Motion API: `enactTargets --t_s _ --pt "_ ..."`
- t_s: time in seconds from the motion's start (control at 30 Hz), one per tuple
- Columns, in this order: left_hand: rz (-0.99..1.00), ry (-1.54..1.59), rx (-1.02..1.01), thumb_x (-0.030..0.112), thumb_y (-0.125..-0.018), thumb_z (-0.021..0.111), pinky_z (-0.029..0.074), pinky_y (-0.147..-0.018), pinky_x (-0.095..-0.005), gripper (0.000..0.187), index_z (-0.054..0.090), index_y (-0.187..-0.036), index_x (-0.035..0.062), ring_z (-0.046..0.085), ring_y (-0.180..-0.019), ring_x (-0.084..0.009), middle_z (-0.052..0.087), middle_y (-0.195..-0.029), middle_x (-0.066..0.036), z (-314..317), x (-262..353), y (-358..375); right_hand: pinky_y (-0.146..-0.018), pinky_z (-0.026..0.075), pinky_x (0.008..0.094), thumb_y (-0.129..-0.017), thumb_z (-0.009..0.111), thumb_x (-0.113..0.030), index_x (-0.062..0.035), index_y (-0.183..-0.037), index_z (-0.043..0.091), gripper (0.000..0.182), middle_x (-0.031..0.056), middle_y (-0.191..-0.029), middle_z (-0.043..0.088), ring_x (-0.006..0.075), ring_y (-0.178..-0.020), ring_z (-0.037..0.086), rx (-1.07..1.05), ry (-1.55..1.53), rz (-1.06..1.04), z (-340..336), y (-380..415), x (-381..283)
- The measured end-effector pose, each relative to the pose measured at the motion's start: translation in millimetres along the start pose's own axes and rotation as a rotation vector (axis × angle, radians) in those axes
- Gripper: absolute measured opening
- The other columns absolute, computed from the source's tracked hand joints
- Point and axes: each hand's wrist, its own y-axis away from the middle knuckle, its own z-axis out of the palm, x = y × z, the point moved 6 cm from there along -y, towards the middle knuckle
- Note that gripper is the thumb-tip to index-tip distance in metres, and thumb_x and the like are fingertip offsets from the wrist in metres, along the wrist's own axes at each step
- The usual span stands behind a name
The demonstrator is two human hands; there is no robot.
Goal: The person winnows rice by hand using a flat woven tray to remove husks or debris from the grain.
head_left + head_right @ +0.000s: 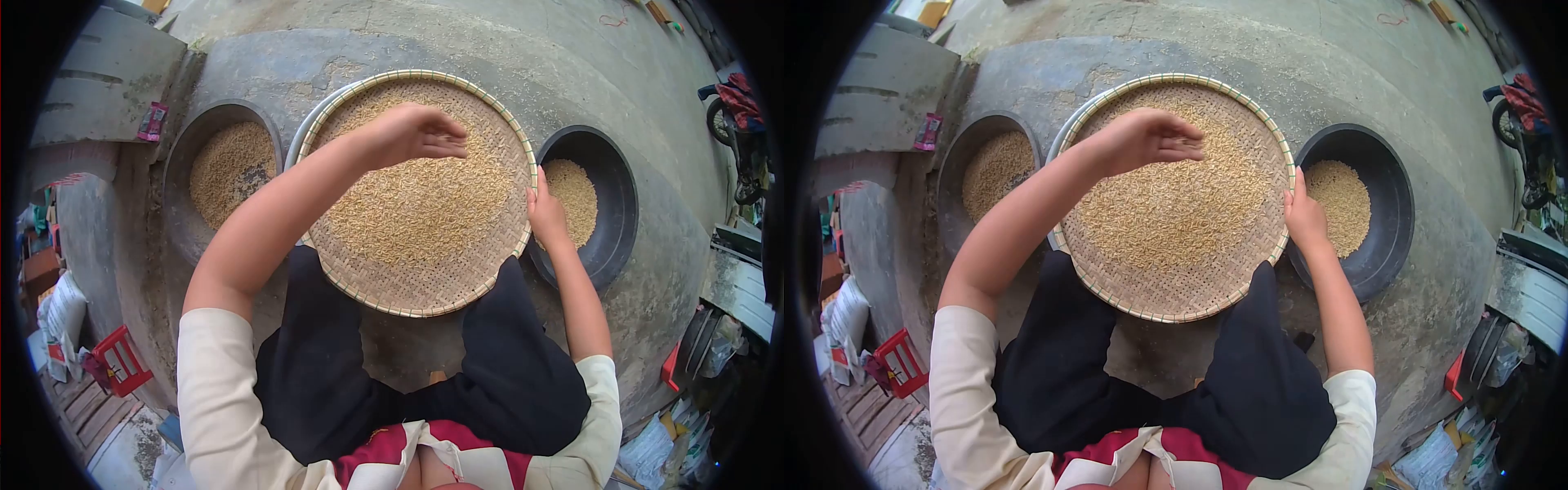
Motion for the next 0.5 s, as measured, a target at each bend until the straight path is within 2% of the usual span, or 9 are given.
enactTargets --t_s 0.03,0.1,0.17,0.23,0.3,0.37,0.43,0.47,0.5 --pt "0.021 -0.026 -0.173 0.022 -0.090 0.040 0.044 -0.091 -0.0344 0.037 0.050 -0.108 -0.0081 0.057 -0.098 -0.0274 0.054 -0.107 -0.021 41 11 -12 -0.054 0.044 0.0477 -0.089 0.039 -0.026 -0.0058 -0.134 0.022 0.052 0.0226 -0.068 0.058 0.0402 -0.060 0.057 -0.005 0.007 -0.001 1 1 1" --pt "0.029 -0.103 -0.434 0.038 -0.087 0.046 0.029 -0.103 -0.0383 0.067 0.023 -0.132 -0.0047 0.028 -0.126 -0.0344 0.024 -0.134 -0.027 98 25 -17 -0.054 0.044 0.0476 -0.089 0.039 -0.027 -0.0055 -0.134 0.023 0.052 0.0225 -0.068 0.058 0.0404 -0.060 0.057 0.055 0.006 -0.035 1 1 1" --pt "0.058 -0.178 -0.393 0.042 -0.087 0.045 0.028 -0.103 -0.0399 0.069 0.019 -0.135 0.0002 0.021 -0.129 -0.0336 0.021 -0.138 -0.022 105 33 -15 -0.054 0.044 0.0476 -0.089 0.040 -0.027 -0.0059 -0.134 0.023 0.052 0.0225 -0.068 0.058 0.0403 -0.060 0.057 0.053 0.001 -0.030 3 -1 3" --pt "0.116 -0.614 -0.171 0.047 -0.088 0.039 0.034 -0.099 -0.0409 0.062 0.027 -0.135 0.0077 0.028 -0.126 -0.0329 0.026 -0.137 -0.020 65 36 -10 -0.054 0.044 0.0476 -0.089 0.040 -0.027 -0.0063 -0.134 0.023 0.052 0.0225 -0.067 0.058 0.0403 -0.060 0.057 0.049 -0.008 -0.021 5 0 4" --pt "0.068 -0.903 0.053 0.044 -0.089 0.040 0.039 -0.095 -0.0387 0.058 0.031 -0.132 0.0063 0.038 -0.121 -0.0281 0.036 -0.131 -0.018 -3 32 1 -0.054 0.044 0.0476 -0.089 0.041 -0.028 -0.0073 -0.134 0.024 0.052 0.0224 -0.067 0.058 0.0401 -0.059 0.057 0.029 -0.013 0.000 4 0 5" --pt "-0.067 -0.921 0.283 0.030 -0.090 0.046 0.044 -0.088 -0.0333 0.048 0.037 -0.128 0.0031 0.052 -0.105 -0.0219 0.051 -0.116 -0.016 -74 19 24 -0.053 0.044 0.0476 -0.089 0.041 -0.028 -0.0079 -0.134 0.024 0.052 0.0223 -0.067 0.058 0.0399 -0.059 0.057 0.032 -0.025 0.002 4 -1 5" --pt "-0.173 -1.065 0.401 0.019 -0.087 0.050 0.047 -0.081 -0.0310 0.040 0.043 -0.122 -0.0005 0.057 -0.094 -0.0201 0.057 -0.106 -0.015 -123 8 54 -0.053 0.043 0.0476 -0.089 0.041 -0.028 -0.0085 -0.134 0.025 0.052 0.0222 -0.066 0.058 0.0398 -0.058 0.056 0.031 -0.035 0.008 5 0 5" --pt "-0.177 -1.064 0.401 0.019 -0.087 0.050 0.047 -0.081 -0.0310 0.040 0.043 -0.122 -0.0005 0.057 -0.094 -0.0201 0.057 -0.106 -0.015 -138 0 63 -0.053 0.043 0.0474 -0.089 0.041 -0.028 -0.0086 -0.134 0.024 0.052 0.0222 -0.066 0.058 0.0397 -0.058 0.057 0.036 -0.029 0.008 5 0 5" --pt "-0.179 -1.099 0.444 0.015 -0.083 0.053 0.047 -0.077 -0.0312 0.036 0.049 -0.116 0.0000 0.058 -0.089 -0.0196 0.059 -0.099 -0.014 -149 -6 74 -0.053 0.043 0.0473 -0.089 0.041 -0.028 -0.0087 -0.134 0.024 0.052 0.0221 -0.066 0.058 0.0396 -0.059 0.057 0.040 -0.019 0.007 5 0 5"
